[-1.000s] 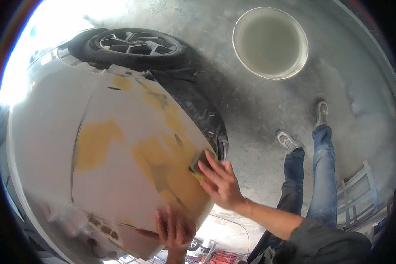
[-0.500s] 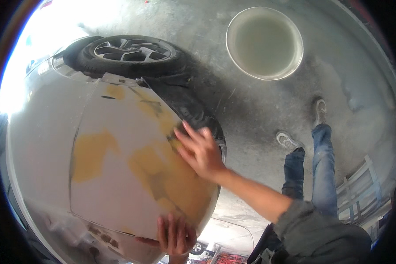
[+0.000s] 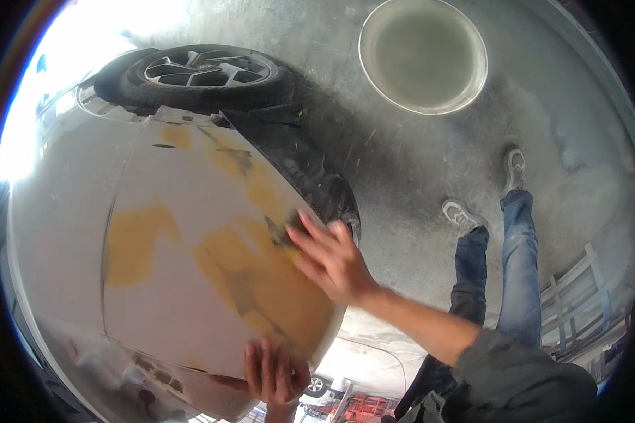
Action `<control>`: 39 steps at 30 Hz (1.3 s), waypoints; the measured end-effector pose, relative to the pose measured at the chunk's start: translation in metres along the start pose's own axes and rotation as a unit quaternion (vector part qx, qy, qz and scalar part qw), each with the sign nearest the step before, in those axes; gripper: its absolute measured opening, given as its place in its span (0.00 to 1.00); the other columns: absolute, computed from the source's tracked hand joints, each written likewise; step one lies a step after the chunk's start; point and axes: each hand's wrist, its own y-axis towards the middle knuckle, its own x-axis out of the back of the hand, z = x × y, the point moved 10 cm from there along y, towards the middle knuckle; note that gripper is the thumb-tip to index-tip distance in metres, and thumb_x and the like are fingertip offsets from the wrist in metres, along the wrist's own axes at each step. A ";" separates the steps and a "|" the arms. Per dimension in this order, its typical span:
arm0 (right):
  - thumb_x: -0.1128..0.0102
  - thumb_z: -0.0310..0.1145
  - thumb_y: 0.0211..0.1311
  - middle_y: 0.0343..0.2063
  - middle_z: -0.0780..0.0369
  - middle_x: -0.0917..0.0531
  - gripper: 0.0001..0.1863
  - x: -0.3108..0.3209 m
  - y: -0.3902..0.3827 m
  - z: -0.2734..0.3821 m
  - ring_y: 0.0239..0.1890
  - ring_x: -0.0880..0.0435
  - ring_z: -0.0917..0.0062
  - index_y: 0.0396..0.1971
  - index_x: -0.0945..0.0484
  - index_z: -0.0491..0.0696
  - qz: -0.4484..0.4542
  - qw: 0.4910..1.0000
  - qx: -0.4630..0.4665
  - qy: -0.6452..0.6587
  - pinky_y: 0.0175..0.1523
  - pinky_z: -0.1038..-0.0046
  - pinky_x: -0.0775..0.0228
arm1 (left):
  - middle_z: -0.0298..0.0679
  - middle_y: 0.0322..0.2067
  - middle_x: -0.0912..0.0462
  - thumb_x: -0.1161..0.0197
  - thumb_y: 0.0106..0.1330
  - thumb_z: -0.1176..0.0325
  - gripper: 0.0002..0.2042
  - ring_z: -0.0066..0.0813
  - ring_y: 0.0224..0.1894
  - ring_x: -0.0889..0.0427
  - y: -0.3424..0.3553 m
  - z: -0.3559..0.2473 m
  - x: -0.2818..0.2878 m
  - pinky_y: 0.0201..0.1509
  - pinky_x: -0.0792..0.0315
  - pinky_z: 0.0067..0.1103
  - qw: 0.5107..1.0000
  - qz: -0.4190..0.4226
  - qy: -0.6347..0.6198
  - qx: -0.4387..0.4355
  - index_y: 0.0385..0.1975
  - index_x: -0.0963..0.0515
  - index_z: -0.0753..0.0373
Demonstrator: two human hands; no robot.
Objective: The person sands the front bumper of a white car using a yellow sanding block and water from a bucket. They repeatedly dip the sanding block into the water and rub it across the bumper surface to smooth the area.
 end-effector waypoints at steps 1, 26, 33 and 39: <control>0.30 0.34 0.64 0.68 0.49 0.25 0.25 0.005 -0.038 0.010 0.45 0.25 0.62 0.61 0.18 0.48 0.013 0.999 -0.013 0.030 0.55 0.64 0.28 | 0.40 0.49 0.10 0.39 0.59 0.67 0.10 0.50 0.63 0.20 -0.002 0.002 -0.001 0.73 0.74 0.75 1.000 -0.007 -0.004 -0.003 0.35 0.12 0.55; 0.29 0.37 0.63 0.69 0.51 0.25 0.25 -0.004 -0.004 0.000 0.43 0.26 0.63 0.61 0.16 0.51 -0.009 1.000 -0.012 -0.008 0.54 0.65 0.28 | 0.46 0.52 0.12 0.38 0.61 0.71 0.07 0.55 0.64 0.21 0.003 -0.003 0.004 0.75 0.69 0.72 1.000 -0.003 -0.002 -0.015 0.37 0.16 0.59; 0.30 0.36 0.63 0.66 0.50 0.23 0.23 0.011 -0.052 0.012 0.42 0.25 0.62 0.59 0.16 0.50 -0.002 1.000 -0.012 0.024 0.54 0.64 0.28 | 0.45 0.50 0.12 0.38 0.58 0.71 0.04 0.54 0.63 0.21 -0.004 0.001 0.004 0.74 0.71 0.74 1.000 -0.021 -0.010 -0.004 0.32 0.18 0.57; 0.30 0.34 0.64 0.69 0.52 0.25 0.25 -0.006 0.034 -0.011 0.46 0.25 0.62 0.62 0.18 0.49 -0.010 1.000 0.005 0.000 0.56 0.65 0.28 | 0.43 0.52 0.13 0.38 0.61 0.70 0.09 0.53 0.63 0.20 0.004 -0.005 0.008 0.74 0.70 0.74 1.000 -0.009 -0.014 -0.006 0.41 0.17 0.56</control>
